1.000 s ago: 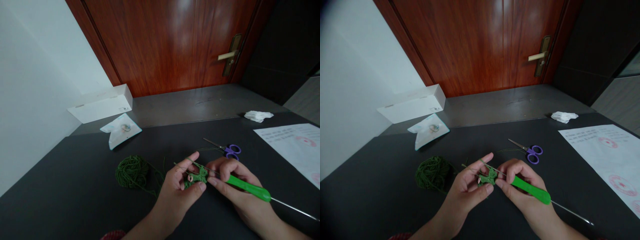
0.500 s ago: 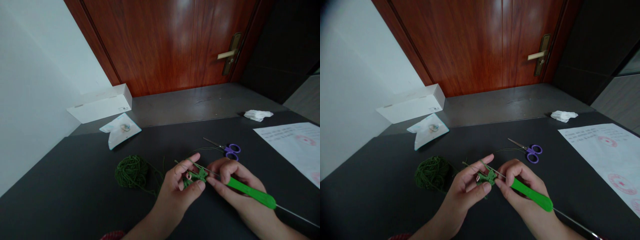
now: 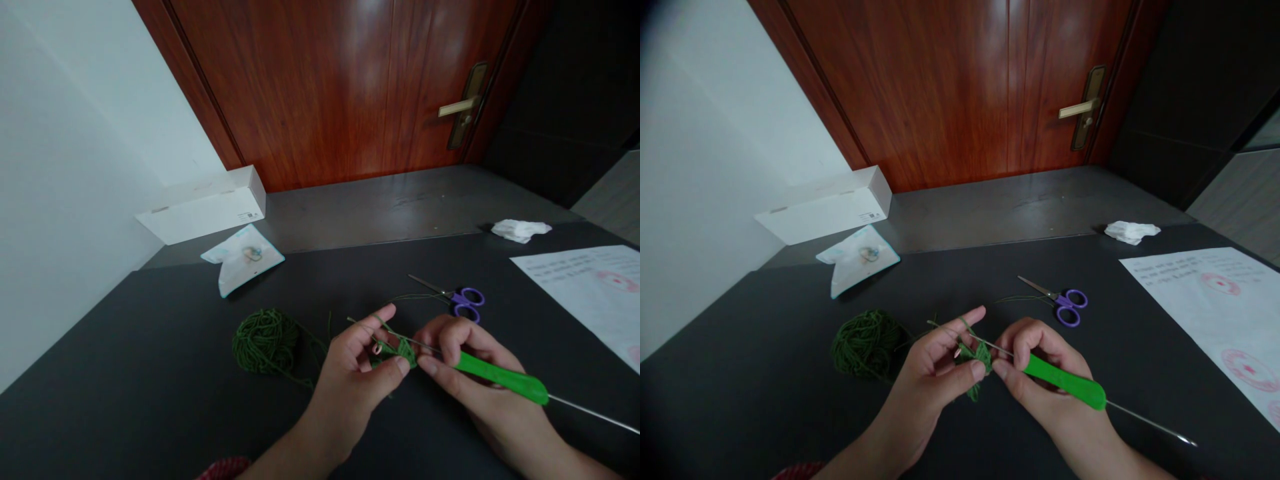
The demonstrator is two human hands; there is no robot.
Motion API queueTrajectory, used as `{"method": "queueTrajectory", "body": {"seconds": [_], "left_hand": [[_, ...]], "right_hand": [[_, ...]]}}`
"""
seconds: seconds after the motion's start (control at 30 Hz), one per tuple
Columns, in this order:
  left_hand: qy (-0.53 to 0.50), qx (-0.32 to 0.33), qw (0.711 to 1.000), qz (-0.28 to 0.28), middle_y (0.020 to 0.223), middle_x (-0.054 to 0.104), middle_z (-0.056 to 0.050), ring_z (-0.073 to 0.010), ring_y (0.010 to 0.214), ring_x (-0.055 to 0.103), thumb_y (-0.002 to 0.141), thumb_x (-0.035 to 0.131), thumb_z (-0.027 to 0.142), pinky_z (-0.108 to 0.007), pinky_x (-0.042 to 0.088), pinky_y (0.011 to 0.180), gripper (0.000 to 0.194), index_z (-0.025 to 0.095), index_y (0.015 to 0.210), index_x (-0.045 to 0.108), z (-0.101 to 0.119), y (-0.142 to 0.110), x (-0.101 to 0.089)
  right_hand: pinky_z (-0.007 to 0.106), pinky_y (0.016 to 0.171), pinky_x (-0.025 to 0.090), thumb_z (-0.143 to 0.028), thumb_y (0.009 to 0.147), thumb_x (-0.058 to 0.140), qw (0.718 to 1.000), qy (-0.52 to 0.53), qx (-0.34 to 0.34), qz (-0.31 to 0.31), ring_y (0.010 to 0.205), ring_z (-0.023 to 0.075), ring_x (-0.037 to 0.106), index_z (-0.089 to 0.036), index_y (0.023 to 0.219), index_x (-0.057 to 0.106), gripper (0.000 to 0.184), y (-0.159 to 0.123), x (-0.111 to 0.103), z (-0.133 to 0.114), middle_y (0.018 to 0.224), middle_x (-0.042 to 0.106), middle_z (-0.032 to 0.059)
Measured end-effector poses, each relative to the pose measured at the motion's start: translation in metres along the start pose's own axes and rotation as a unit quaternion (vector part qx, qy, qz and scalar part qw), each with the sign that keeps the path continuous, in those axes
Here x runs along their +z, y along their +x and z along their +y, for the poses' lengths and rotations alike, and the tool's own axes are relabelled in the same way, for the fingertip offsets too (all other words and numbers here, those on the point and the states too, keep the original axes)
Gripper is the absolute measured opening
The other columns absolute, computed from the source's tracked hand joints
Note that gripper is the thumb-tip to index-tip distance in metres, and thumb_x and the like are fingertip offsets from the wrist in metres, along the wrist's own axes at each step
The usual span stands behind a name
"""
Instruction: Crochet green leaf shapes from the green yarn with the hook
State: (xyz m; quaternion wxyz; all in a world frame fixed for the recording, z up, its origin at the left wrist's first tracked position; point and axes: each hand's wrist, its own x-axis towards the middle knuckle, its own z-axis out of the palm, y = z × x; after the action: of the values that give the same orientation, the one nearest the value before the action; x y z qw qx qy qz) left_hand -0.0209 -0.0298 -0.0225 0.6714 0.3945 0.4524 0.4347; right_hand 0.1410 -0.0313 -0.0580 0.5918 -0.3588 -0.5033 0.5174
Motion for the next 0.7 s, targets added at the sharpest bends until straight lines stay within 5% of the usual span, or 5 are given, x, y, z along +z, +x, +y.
{"method": "queueTrajectory", "body": {"seconds": [0.7], "left_hand": [[0.018,0.008,1.000,0.013,0.087,0.062,0.001,-0.0164,0.085,0.054,0.067,0.069,0.015,-0.030,0.041,0.081,0.052,0.024,0.119,0.068,0.0011,-0.0012,-0.0014]], "right_hand": [[0.026,0.063,0.050,-0.011,0.076,0.074,1.000,-0.008,-0.027,0.005,0.071,0.0159,0.059,-0.024,0.068,0.054,0.025,0.0012,-0.0015,0.0026,0.074,0.060,-0.0010]]}}
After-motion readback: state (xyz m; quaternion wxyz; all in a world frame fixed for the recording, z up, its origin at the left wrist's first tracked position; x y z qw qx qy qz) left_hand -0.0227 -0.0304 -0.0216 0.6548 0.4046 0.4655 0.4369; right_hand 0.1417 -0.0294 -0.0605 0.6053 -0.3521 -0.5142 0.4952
